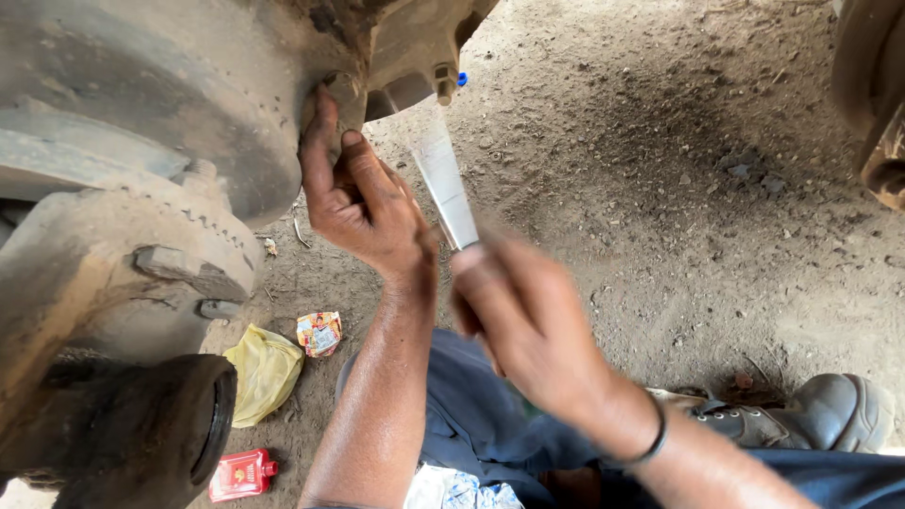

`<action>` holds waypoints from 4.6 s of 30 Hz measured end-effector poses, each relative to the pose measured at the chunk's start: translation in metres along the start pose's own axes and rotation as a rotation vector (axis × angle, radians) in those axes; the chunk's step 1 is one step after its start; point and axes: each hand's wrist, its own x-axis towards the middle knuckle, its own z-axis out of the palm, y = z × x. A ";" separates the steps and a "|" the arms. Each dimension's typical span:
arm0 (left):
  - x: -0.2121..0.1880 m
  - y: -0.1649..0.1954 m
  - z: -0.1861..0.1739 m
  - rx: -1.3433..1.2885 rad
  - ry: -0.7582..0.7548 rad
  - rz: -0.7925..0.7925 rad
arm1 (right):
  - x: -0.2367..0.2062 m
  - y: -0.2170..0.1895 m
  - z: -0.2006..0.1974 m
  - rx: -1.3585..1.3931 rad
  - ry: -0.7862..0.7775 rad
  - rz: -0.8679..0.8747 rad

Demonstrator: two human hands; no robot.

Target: The person uses a screwdriver to pry and adjust components on the underside of a vehicle's rear axle and suspension. The person works on multiple bolts and brackets, applying leverage to loosen or reposition parts.

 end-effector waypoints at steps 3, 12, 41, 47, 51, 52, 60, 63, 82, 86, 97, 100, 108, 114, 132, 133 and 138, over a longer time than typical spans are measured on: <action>0.000 0.002 0.000 -0.057 0.002 -0.066 | -0.001 0.010 -0.008 0.017 -0.017 0.024; 0.000 0.005 0.002 0.056 0.000 -0.061 | -0.001 0.010 -0.016 0.286 -0.104 0.172; 0.000 0.005 0.000 -0.031 -0.045 -0.100 | 0.013 0.054 -0.027 0.039 0.042 -0.006; -0.002 0.006 0.002 -0.022 -0.011 -0.073 | 0.016 0.056 -0.034 -0.243 0.093 -0.107; -0.002 0.005 0.000 -0.040 -0.011 -0.132 | 0.020 0.058 -0.034 -0.089 0.099 -0.077; -0.002 0.005 0.000 -0.015 -0.018 -0.110 | 0.020 0.060 -0.033 -0.017 0.146 -0.131; -0.002 0.004 -0.001 0.008 -0.024 -0.105 | 0.019 0.062 -0.038 -0.229 0.152 -0.109; -0.002 0.006 0.001 0.023 -0.028 -0.046 | 0.017 0.054 -0.036 -0.165 0.249 -0.092; -0.001 0.010 0.002 0.009 0.000 -0.117 | 0.015 0.064 -0.017 -0.186 0.232 -0.137; 0.001 0.005 0.000 0.018 -0.017 -0.078 | 0.011 0.065 -0.017 -0.083 0.206 -0.169; 0.000 0.011 0.006 -0.051 0.000 -0.122 | 0.014 0.055 -0.020 -0.204 0.121 -0.028; 0.001 0.010 0.005 -0.032 -0.002 -0.102 | 0.010 0.051 -0.020 0.005 0.284 -0.285; -0.001 0.009 0.003 -0.057 0.014 -0.144 | 0.017 0.065 -0.023 -0.196 0.093 -0.118; -0.002 0.003 0.001 -0.010 -0.025 -0.052 | 0.012 0.059 -0.023 0.071 0.395 -0.331; -0.002 0.011 0.004 -0.026 -0.001 -0.124 | 0.023 0.070 -0.025 -0.177 0.067 -0.001; -0.001 0.009 0.005 -0.031 -0.011 -0.086 | 0.021 0.070 -0.025 -0.141 0.117 -0.032; -0.004 0.005 0.002 0.003 -0.016 -0.065 | 0.012 0.072 -0.021 -0.018 0.249 -0.349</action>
